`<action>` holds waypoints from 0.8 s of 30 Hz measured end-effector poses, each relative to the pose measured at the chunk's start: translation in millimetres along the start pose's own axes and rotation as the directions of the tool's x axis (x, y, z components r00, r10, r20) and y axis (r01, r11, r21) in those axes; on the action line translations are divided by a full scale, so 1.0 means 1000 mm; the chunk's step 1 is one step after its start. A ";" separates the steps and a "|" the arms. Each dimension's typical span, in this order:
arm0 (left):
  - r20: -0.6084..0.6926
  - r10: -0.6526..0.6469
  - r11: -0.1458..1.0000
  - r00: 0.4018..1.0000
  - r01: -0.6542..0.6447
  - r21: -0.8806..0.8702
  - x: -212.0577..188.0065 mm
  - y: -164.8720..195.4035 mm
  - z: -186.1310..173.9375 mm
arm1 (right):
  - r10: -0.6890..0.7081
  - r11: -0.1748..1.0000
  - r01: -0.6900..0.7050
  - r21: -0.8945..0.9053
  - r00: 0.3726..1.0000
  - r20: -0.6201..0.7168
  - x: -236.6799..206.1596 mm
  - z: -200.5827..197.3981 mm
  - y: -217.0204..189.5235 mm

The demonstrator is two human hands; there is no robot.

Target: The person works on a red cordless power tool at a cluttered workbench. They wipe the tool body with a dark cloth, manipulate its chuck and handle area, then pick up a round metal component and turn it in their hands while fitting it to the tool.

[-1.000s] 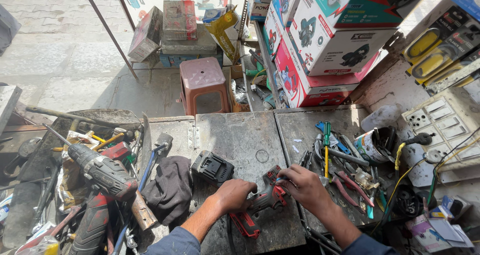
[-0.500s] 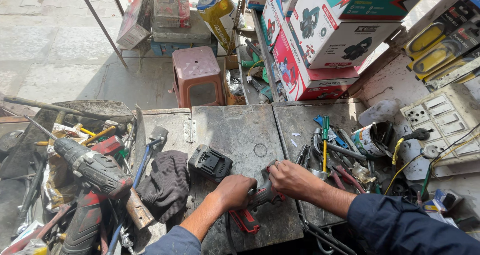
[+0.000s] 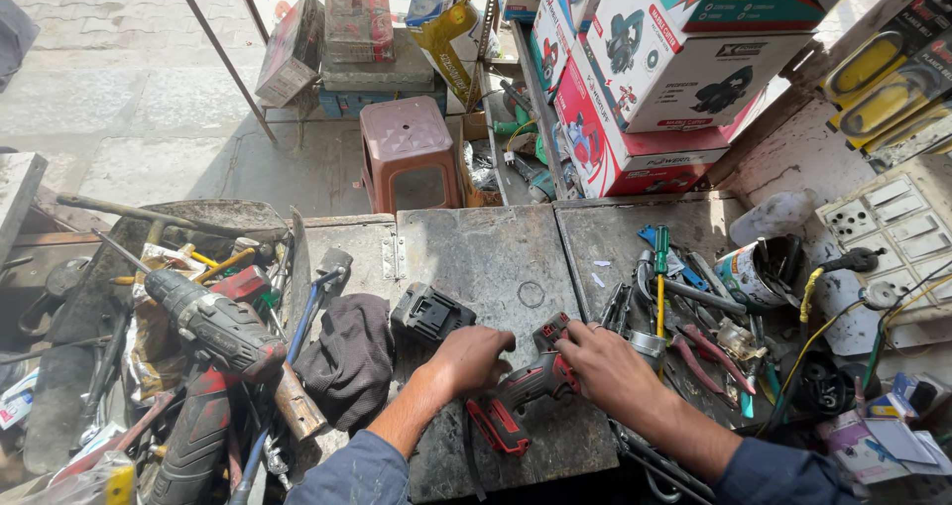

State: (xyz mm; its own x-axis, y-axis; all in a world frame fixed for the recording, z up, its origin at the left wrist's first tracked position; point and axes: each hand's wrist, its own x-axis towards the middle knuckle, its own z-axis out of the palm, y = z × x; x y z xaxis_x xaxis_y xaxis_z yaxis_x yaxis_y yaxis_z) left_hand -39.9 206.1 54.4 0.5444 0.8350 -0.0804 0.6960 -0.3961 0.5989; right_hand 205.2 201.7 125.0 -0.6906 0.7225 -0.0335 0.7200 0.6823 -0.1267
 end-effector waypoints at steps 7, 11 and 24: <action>-0.259 -0.123 0.992 0.958 0.117 -0.036 -0.002 0.005 -0.023 | 0.184 0.918 -0.095 0.385 0.962 -0.202 -0.037 -0.001 -0.030; -0.273 -0.140 0.990 0.952 0.143 -0.010 -0.001 0.008 -0.027 | 0.271 0.879 -0.112 0.464 0.918 -0.291 -0.037 0.008 -0.038; -0.235 -0.060 0.988 0.970 0.091 0.122 -0.003 -0.005 -0.017 | 0.303 0.850 -0.109 0.516 0.902 -0.309 -0.025 0.018 -0.043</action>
State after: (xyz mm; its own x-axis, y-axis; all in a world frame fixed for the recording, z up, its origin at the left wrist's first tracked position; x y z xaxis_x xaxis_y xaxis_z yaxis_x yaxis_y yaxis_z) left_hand -53.2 211.9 64.8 0.3759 0.9238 0.0735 0.7944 -0.3620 0.4878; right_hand 189.7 152.2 113.0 -0.3830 0.8928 0.2372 0.6521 0.4432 -0.6151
